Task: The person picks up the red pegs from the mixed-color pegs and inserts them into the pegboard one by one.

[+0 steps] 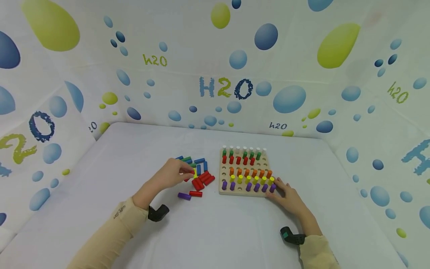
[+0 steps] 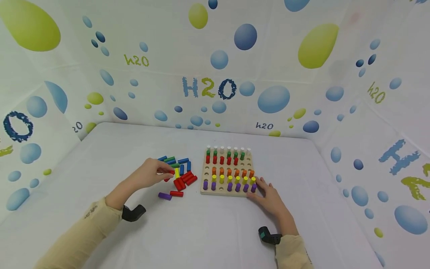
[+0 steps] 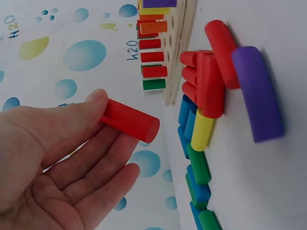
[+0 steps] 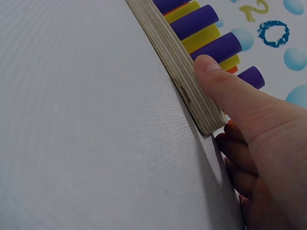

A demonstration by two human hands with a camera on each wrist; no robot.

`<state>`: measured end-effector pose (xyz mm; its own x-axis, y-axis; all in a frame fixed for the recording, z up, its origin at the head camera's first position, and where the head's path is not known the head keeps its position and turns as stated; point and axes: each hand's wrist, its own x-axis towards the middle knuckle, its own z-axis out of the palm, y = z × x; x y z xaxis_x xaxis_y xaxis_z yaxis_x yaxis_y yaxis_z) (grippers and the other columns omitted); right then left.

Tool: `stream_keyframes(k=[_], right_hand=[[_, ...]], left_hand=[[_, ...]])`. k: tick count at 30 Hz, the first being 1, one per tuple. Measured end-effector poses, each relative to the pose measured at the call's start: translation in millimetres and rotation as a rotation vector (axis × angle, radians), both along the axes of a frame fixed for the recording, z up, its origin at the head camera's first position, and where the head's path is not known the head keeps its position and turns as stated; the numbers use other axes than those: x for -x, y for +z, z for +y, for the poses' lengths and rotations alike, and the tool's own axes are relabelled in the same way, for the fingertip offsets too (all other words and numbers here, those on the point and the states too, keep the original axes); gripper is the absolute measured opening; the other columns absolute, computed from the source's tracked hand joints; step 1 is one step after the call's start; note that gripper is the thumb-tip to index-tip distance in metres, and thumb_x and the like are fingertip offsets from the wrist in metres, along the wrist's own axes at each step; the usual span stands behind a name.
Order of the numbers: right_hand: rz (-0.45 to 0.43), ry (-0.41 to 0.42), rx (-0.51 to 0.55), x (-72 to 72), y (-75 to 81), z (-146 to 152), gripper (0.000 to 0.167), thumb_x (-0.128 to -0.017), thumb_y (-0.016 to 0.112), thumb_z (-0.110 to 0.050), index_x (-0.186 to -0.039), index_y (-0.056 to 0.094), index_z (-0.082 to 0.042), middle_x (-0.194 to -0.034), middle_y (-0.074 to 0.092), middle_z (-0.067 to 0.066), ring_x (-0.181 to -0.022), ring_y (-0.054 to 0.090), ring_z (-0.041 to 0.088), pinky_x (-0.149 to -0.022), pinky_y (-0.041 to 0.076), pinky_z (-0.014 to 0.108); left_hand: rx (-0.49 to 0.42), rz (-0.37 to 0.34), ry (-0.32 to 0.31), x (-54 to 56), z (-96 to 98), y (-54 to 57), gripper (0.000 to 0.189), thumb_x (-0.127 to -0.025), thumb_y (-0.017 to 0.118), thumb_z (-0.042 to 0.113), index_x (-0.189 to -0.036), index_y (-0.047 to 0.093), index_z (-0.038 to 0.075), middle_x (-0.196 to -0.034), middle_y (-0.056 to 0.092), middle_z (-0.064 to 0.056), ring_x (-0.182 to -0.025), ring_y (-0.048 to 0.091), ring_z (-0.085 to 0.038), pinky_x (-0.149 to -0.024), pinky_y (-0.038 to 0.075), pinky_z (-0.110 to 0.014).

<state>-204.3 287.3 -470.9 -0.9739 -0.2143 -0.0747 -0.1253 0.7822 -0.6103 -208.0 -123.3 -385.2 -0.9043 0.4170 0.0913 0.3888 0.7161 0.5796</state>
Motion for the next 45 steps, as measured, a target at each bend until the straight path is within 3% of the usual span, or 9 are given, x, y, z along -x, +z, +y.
stream_keyframes(k=[15, 27, 34, 45], right_hand=[[0.01, 0.01, -0.003, -2.1, 2.4, -0.2, 0.078, -0.084, 0.059, -0.048, -0.138, 0.034, 0.002, -0.145, 0.021, 0.022, -0.127, 0.013, 0.055, -0.1, 0.015, 0.062], [-0.001, -0.007, 0.006, -0.4, -0.7, 2.0, 0.08, -0.082, 0.059, -0.052, -0.139, 0.033, -0.001, -0.146, 0.02, 0.02, -0.128, 0.012, 0.054, -0.1, 0.015, 0.063], [0.0, -0.002, 0.015, 0.4, -0.9, 2.1, 0.08, -0.083, 0.059, -0.051, -0.14, 0.033, -0.001, -0.147, 0.02, 0.02, -0.128, 0.011, 0.054, -0.1, 0.015, 0.063], [-0.001, 0.001, 0.018, 0.7, -2.0, 2.3, 0.079, -0.083, 0.059, -0.051, -0.14, 0.033, -0.001, -0.147, 0.02, 0.02, -0.127, 0.012, 0.055, -0.1, 0.015, 0.063]], left_hand=[[-0.158, -0.055, 0.09, 19.6, 35.8, 7.2, 0.025, -0.086, 0.065, 0.018, -0.108, 0.067, 0.007, -0.098, 0.067, -0.004, -0.089, 0.063, -0.017, -0.077, 0.052, -0.03], [-0.284, -0.067, 0.098, 33.3, 70.7, 12.8, 0.026, -0.087, 0.064, 0.02, -0.11, 0.066, 0.01, -0.1, 0.067, -0.003, -0.093, 0.062, -0.016, -0.078, 0.051, -0.028], [-0.36, -0.063, 0.076, 39.2, 94.0, 16.5, 0.025, -0.086, 0.065, 0.018, -0.109, 0.067, 0.009, -0.099, 0.067, -0.002, -0.091, 0.062, -0.014, -0.079, 0.051, -0.026], [-0.363, -0.039, 0.01, 51.0, 126.2, 13.2, 0.024, -0.087, 0.063, 0.017, -0.109, 0.067, 0.009, -0.101, 0.067, -0.003, -0.087, 0.062, -0.013, -0.074, 0.051, -0.021]])
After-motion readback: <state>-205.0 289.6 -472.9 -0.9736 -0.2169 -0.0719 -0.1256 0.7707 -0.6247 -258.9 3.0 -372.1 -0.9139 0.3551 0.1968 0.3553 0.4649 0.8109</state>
